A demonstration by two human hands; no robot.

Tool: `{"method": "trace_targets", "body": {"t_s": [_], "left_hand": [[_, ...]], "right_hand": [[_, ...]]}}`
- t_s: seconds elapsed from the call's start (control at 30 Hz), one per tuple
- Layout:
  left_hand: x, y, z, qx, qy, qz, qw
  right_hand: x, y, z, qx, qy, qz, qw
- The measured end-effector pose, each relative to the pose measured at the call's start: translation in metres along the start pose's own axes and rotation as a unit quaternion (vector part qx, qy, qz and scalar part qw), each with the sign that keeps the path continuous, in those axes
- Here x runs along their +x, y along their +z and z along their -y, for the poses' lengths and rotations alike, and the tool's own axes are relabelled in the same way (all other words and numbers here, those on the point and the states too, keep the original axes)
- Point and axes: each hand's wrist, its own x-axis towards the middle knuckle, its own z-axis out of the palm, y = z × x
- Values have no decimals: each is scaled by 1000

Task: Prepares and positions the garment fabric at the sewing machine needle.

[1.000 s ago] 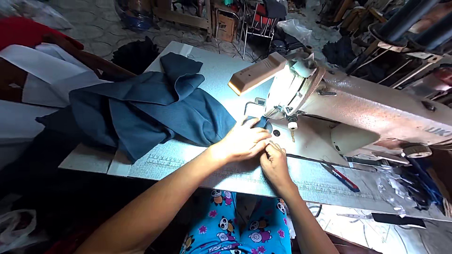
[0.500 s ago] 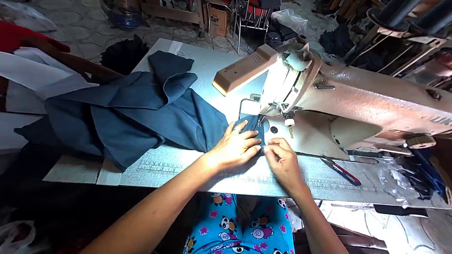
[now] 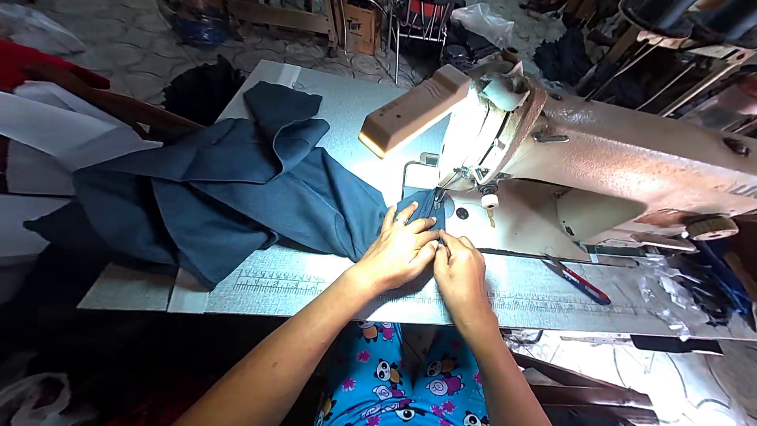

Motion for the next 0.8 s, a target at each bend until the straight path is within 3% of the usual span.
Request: {"method": "trace_targets", "body": {"t_s": [0.3, 0.57, 0.8], "left_hand": [[-6, -8, -15, 17, -21, 50, 998], [-3, -6, -9, 2, -9, 40, 999], [13, -6, 5, -4, -10, 11, 1000]], "right_hand": [[4, -10, 1, -11, 16, 78, 997], [22, -16, -1, 9, 35, 130, 991], [41, -7, -7, 4, 17, 117, 993]]}}
